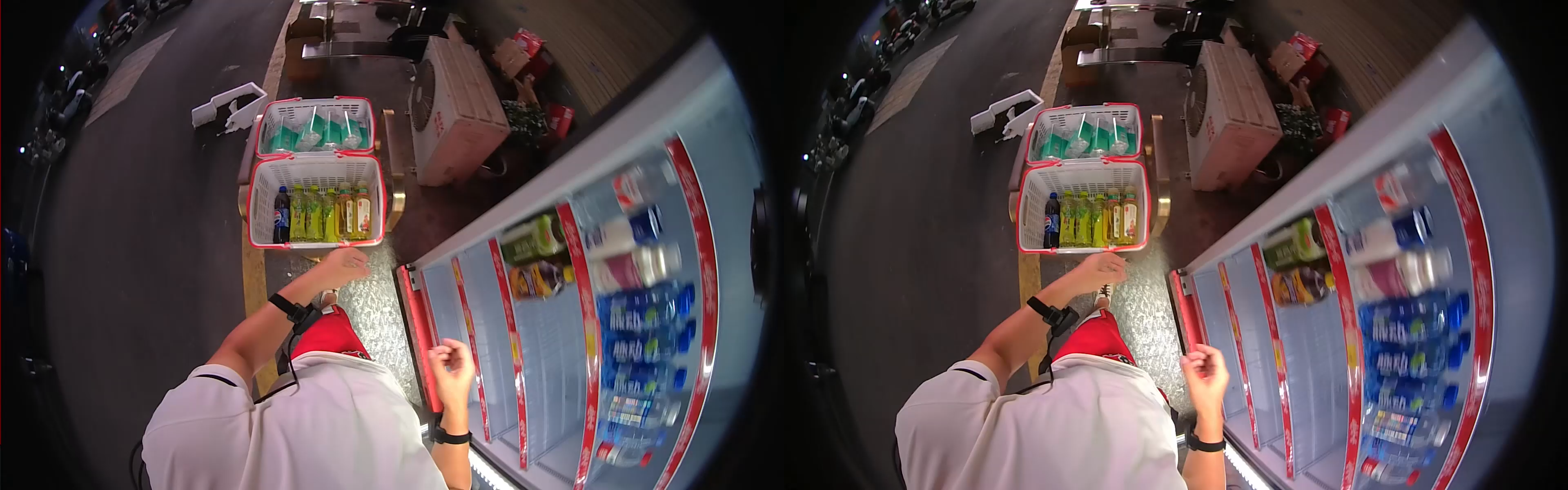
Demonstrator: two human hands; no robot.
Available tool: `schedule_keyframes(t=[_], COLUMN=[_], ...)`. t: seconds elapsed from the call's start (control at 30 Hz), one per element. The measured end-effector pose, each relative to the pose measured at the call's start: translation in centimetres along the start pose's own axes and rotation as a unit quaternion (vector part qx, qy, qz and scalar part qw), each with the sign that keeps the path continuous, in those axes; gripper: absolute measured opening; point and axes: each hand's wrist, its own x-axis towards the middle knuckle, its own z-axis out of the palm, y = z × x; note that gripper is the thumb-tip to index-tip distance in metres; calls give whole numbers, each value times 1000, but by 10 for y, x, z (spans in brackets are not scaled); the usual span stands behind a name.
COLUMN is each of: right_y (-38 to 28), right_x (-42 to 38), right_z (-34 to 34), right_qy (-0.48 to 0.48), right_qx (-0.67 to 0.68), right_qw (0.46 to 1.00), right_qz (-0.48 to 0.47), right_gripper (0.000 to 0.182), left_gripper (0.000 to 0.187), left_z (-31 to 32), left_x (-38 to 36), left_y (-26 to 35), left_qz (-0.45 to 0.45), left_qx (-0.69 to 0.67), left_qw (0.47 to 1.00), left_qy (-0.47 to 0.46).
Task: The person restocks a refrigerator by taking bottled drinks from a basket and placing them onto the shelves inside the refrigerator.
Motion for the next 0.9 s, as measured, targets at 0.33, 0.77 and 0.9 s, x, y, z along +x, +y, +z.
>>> schedule_keyframes(t=[0.33,0.77,0.9], right_y=[31,120,149], right_x=[197,412,418], right_z=[177,363,379], right_qy=[-206,-134,-114], right_qx=[-246,-441,-532], right_qw=[947,881,839], right_qz=[15,107,28], right_gripper=[49,67,64], left_gripper=[51,49,49], left_z=[-165,-210,-215], left_x=[85,92,64], left_y=[-53,-64,-52], left_qz=[-124,-159,-219], left_qx=[152,68,15], left_qw=[973,977,968], left_qy=[121,128,117])
